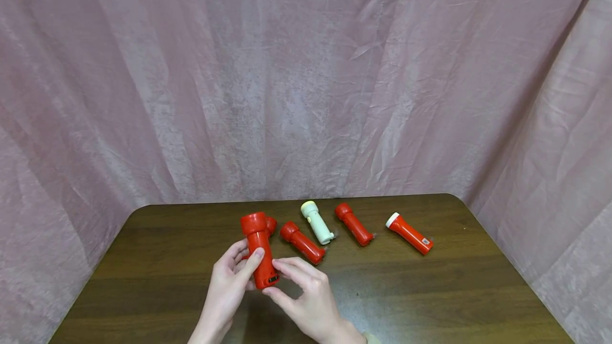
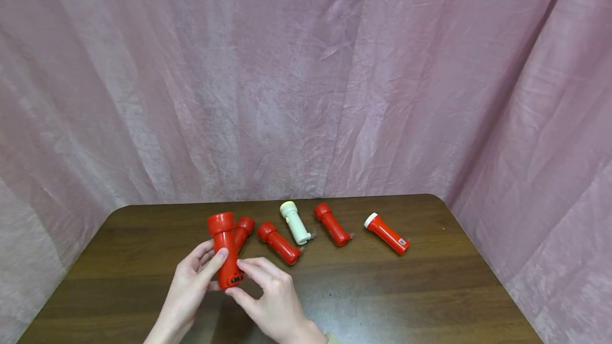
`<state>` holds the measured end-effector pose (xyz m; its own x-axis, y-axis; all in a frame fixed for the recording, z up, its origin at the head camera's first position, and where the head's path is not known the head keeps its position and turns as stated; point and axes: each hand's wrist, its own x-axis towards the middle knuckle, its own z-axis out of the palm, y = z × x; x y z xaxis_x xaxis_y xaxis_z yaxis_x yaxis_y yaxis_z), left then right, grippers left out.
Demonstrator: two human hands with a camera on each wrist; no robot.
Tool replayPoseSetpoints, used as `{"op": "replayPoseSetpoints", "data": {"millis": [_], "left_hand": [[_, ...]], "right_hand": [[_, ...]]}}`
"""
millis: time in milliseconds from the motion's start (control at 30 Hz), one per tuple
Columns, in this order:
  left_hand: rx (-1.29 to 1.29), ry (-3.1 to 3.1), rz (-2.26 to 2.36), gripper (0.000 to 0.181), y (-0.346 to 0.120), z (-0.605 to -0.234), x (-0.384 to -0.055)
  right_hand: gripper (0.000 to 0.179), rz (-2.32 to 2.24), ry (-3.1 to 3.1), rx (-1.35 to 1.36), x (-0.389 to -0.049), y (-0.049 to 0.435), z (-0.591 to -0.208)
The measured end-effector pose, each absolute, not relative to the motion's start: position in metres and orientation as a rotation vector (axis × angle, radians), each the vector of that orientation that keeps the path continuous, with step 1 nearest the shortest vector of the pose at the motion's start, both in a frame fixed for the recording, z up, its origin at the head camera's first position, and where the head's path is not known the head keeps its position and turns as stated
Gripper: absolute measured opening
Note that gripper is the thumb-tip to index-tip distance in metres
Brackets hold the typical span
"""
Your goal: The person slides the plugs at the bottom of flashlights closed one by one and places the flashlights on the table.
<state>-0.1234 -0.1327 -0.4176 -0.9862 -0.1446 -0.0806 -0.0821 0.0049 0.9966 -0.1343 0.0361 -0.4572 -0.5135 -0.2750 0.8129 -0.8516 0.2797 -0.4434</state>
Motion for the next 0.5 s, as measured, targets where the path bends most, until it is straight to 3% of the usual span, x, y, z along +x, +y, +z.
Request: {"op": "replayPoseSetpoints", "data": {"millis": [500], "left_hand": [[0.190, -2.216, -2.179, 0.050, -0.1387, -0.4168, -0.1234]], "right_hand": [[0.050, 1.197, -1.959, 1.008, -0.1347, 0.0351, -0.4578]]}}
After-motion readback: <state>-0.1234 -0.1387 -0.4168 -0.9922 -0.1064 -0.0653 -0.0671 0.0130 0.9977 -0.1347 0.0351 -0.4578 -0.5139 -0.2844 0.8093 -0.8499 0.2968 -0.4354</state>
